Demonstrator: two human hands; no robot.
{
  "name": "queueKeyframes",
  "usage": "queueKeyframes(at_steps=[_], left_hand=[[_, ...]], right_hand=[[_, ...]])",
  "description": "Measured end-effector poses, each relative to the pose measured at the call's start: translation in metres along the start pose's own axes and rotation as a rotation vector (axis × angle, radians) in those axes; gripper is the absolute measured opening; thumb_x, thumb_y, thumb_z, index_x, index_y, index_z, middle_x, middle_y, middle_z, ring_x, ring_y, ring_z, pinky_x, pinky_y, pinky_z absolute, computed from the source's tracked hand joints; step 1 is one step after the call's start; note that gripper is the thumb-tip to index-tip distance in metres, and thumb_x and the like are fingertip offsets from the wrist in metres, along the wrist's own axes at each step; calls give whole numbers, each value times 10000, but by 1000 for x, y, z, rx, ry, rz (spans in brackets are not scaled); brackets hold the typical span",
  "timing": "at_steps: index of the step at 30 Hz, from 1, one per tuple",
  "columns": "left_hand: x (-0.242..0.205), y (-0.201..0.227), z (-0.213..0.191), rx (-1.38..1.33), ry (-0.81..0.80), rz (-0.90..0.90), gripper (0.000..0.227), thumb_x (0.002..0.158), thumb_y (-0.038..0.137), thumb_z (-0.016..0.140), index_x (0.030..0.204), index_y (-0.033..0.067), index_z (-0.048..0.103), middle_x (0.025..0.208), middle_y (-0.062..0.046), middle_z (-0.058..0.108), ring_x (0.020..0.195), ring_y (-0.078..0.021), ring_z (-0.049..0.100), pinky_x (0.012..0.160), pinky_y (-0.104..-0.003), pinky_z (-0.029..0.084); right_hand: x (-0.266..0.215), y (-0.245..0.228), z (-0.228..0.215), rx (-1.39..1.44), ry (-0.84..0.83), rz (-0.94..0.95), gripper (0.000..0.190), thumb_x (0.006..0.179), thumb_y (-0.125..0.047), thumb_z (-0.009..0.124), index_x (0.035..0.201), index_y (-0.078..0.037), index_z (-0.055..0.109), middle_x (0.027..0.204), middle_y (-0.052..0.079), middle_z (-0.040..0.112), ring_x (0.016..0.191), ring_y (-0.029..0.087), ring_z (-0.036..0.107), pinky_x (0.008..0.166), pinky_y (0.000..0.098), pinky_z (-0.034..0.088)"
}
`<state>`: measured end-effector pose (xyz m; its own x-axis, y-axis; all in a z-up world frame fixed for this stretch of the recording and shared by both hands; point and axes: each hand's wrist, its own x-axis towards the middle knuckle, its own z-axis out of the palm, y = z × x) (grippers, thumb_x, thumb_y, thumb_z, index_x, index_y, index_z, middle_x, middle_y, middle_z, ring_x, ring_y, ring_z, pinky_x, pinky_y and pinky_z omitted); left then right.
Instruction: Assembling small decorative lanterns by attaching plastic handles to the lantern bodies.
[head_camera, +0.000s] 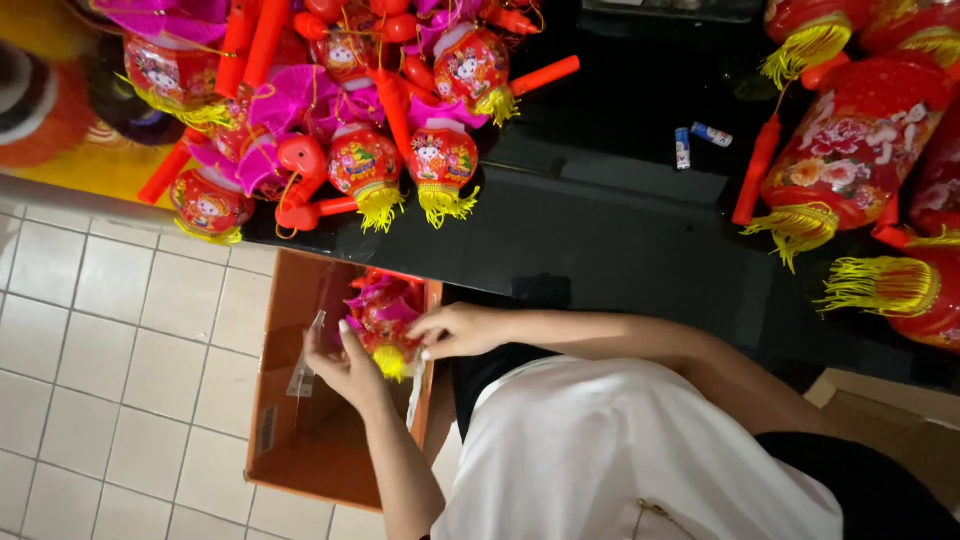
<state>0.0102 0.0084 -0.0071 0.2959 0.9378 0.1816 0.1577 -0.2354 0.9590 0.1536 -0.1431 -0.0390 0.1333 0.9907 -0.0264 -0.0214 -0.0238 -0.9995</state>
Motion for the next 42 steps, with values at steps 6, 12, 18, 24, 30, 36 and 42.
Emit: queueKeyframes(at_steps=[6, 12, 18, 24, 30, 36, 42], left_hand=[[32, 111, 83, -61, -115, 538, 414, 963, 24, 722, 1319, -64, 530, 1489, -222, 369, 1403, -379, 438, 1138, -446, 410], [85, 202, 187, 231, -284, 909, 360, 1054, 285, 611, 1269, -1, 583, 1297, -169, 610, 1207, -329, 599, 990, -469, 487], [134, 160, 278, 955, -429, 545, 671, 900, 268, 771, 1411, -17, 441, 1358, -205, 573, 1122, -367, 630, 809, -463, 588], [154, 160, 286, 805, -103, 852, 203, 966, 211, 544, 876, 95, 685, 788, -117, 697, 715, -352, 690, 506, -481, 542], [169, 237, 300, 322, -7, 1032, 194, 1012, 81, 551, 999, 126, 739, 772, 54, 760, 614, -8, 675, 499, -149, 534], [160, 314, 312, -385, -163, 1011, 203, 1085, 100, 523, 1223, 91, 672, 853, -130, 785, 797, -228, 749, 781, -343, 588], [81, 352, 277, -665, -429, 860, 248, 1168, 166, 468, 1316, 21, 603, 980, -204, 726, 850, -267, 706, 755, -350, 591]], right_hand=[[-63, -93, -80, -218, 473, -274, 252, 935, -219, 774, 1171, -128, 777, 998, 83, 786, 936, 240, 775, 826, 359, 621], [-160, -112, -196, -1276, 1126, -162, 227, 941, -130, 692, 1136, -23, 649, 1144, 201, 595, 1079, 405, 541, 964, 517, 400], [-221, -49, -233, -1335, 1303, 151, 523, 972, -322, 736, 1353, 25, 649, 1352, 282, 470, 1267, 549, 392, 1067, 675, 371], [-216, -41, -240, -1289, 1248, 349, 480, 954, -377, 692, 1345, -100, 673, 1427, 208, 496, 1326, 481, 393, 994, 634, 386], [-215, -42, -237, -1280, 1268, 330, 533, 1001, -413, 632, 1414, -78, 597, 1459, 224, 482, 1375, 481, 379, 1063, 616, 348], [-215, -45, -235, -1197, 1302, 339, 620, 955, -402, 671, 1465, -78, 535, 1475, 200, 429, 1432, 453, 318, 1072, 628, 368], [-212, -75, -225, -1121, 1410, -164, 664, 978, -422, 731, 1491, -74, 494, 1546, 147, 394, 1509, 409, 280, 1220, 579, 314]])
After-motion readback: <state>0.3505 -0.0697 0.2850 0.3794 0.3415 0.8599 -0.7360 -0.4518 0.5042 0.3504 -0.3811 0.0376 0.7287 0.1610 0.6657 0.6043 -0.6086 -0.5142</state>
